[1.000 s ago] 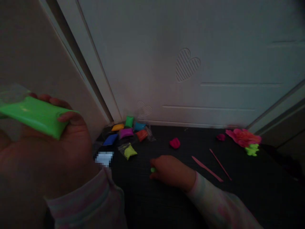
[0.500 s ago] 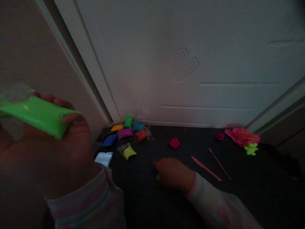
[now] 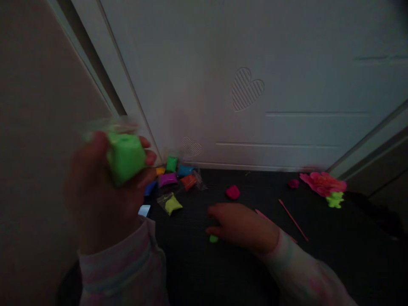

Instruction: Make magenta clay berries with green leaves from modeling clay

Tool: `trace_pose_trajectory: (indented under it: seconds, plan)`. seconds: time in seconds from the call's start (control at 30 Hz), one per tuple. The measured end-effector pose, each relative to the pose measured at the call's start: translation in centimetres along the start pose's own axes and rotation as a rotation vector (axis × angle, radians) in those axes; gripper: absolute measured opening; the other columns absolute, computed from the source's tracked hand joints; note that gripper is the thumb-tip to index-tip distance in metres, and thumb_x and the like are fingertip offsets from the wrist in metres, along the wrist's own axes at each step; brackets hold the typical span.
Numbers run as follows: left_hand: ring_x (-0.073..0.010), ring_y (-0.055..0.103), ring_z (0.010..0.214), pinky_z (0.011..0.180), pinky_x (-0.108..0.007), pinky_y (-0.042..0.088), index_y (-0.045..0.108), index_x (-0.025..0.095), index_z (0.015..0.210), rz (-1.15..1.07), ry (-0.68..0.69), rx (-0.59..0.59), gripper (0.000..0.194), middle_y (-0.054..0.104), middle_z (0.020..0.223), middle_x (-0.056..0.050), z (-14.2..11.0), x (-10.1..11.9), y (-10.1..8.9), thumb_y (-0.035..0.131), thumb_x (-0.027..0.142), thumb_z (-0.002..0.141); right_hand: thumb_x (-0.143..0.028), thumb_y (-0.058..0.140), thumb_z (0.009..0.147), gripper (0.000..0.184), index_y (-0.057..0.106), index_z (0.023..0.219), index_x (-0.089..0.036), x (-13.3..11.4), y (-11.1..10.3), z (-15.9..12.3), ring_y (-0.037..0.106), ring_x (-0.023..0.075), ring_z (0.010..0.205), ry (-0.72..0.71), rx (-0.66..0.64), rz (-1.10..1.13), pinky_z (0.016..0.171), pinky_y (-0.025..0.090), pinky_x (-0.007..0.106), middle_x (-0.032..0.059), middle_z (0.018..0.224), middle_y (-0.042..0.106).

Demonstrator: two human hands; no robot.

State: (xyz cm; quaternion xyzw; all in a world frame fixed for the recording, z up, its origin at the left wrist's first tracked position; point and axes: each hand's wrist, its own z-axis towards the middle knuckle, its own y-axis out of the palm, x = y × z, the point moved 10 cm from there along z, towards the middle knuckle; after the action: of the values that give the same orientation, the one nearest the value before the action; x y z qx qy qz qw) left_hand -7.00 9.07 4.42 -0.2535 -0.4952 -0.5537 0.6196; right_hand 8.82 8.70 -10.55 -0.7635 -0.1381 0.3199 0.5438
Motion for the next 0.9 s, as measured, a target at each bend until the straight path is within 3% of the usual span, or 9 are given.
trace_pose_trajectory:
  seconds: [0.07, 0.1, 0.17, 0.23, 0.3, 0.4, 0.57, 0.9]
  plan:
    - [-0.0101, 0.051, 0.054, 0.038, -0.018, 0.032, 0.057, 0.022, 0.087, 0.099, -0.158, -0.176, 0.029, 0.056, 0.067, 0.001, -0.7, -2.0, 2.9, 0.064, 0.036, 0.063, -0.036, 0.046, 0.081, 0.025, 0.058, 0.096, -0.019, 1.4, -3.4, -1.2, 0.060, 0.0187, 0.081, 0.034, 0.156, 0.076, 0.070, 0.046, 0.031, 0.0054, 0.092, 0.063]
    - [-0.0108, 0.052, 0.054, 0.042, -0.020, 0.036, 0.058, 0.023, 0.090, 0.217, -0.173, -0.273, 0.031, 0.057, 0.067, 0.002, -1.1, -2.7, 4.3, 0.066, 0.033, 0.062, -0.033, 0.044, 0.083, 0.023, 0.058, 0.095, -0.019, 2.1, -5.4, -2.2, 0.059, 0.0165, 0.080, 0.059, 0.275, 0.115, 0.070, 0.045, 0.029, 0.0046, 0.092, 0.062]
    - [-0.0137, 0.055, 0.061, 0.050, -0.023, 0.040, 0.059, 0.022, 0.092, 0.501, -0.105, -0.494, 0.035, 0.060, 0.072, 0.001, -1.9, -3.8, 7.2, 0.069, 0.033, 0.060, -0.027, 0.043, 0.084, 0.018, 0.057, 0.093, -0.020, 3.0, -9.8, -5.1, 0.057, 0.0141, 0.079, 0.079, 0.581, 0.166, 0.070, 0.044, 0.027, 0.0027, 0.089, 0.061]
    - [-0.0147, 0.055, 0.067, 0.057, -0.025, 0.041, 0.059, 0.021, 0.090, 0.662, 0.025, -0.594, 0.035, 0.061, 0.077, 0.001, -2.6, -4.2, 9.1, 0.068, 0.038, 0.061, -0.025, 0.046, 0.083, 0.013, 0.056, 0.091, -0.021, 2.7, -13.1, -8.7, 0.056, 0.0126, 0.076, 0.050, 0.878, 0.170, 0.067, 0.045, 0.026, 0.0010, 0.085, 0.059]
    - [-0.0134, 0.055, 0.067, 0.059, -0.024, 0.040, 0.057, 0.021, 0.087, 0.704, 0.082, -0.692, 0.030, 0.060, 0.075, 0.003, -3.5, -4.9, 10.7, 0.065, 0.038, 0.064, -0.024, 0.050, 0.082, 0.012, 0.055, 0.093, -0.023, 1.4, -14.4, -11.1, 0.055, 0.0118, 0.075, -0.014, 1.015, 0.135, 0.065, 0.045, 0.024, 0.0004, 0.085, 0.058]
    - [-0.0113, 0.054, 0.065, 0.057, -0.022, 0.038, 0.054, 0.021, 0.085, 0.689, 0.077, -0.782, 0.022, 0.059, 0.073, 0.005, -4.7, -5.7, 12.0, 0.062, 0.033, 0.068, -0.026, 0.052, 0.081, 0.016, 0.054, 0.097, -0.026, -0.6, -14.4, -12.0, 0.057, 0.0131, 0.082, -0.100, 1.012, 0.085, 0.068, 0.046, 0.025, 0.0013, 0.091, 0.059]
    - [-0.0108, 0.053, 0.066, 0.057, -0.022, 0.037, 0.051, 0.021, 0.085, 0.680, 0.088, -0.817, 0.019, 0.058, 0.074, 0.005, -5.5, -5.5, 12.3, 0.059, 0.032, 0.071, -0.028, 0.054, 0.080, 0.021, 0.054, 0.100, -0.025, -2.0, -13.4, -10.8, 0.057, 0.0135, 0.089, -0.189, 0.907, 0.095, 0.075, 0.047, 0.027, 0.0018, 0.098, 0.060]
    - [-0.0150, 0.055, 0.071, 0.059, -0.025, 0.037, 0.049, 0.020, 0.087, 0.822, 0.207, -0.754, 0.023, 0.059, 0.078, 0.002, -5.7, -4.9, 12.8, 0.056, 0.037, 0.074, -0.028, 0.061, 0.073, 0.012, 0.053, 0.076, -0.021, -0.8, -13.4, -10.1, 0.056, 0.0148, 0.075, -0.115, 0.978, 0.148, 0.065, 0.046, 0.027, 0.0017, 0.081, 0.059]
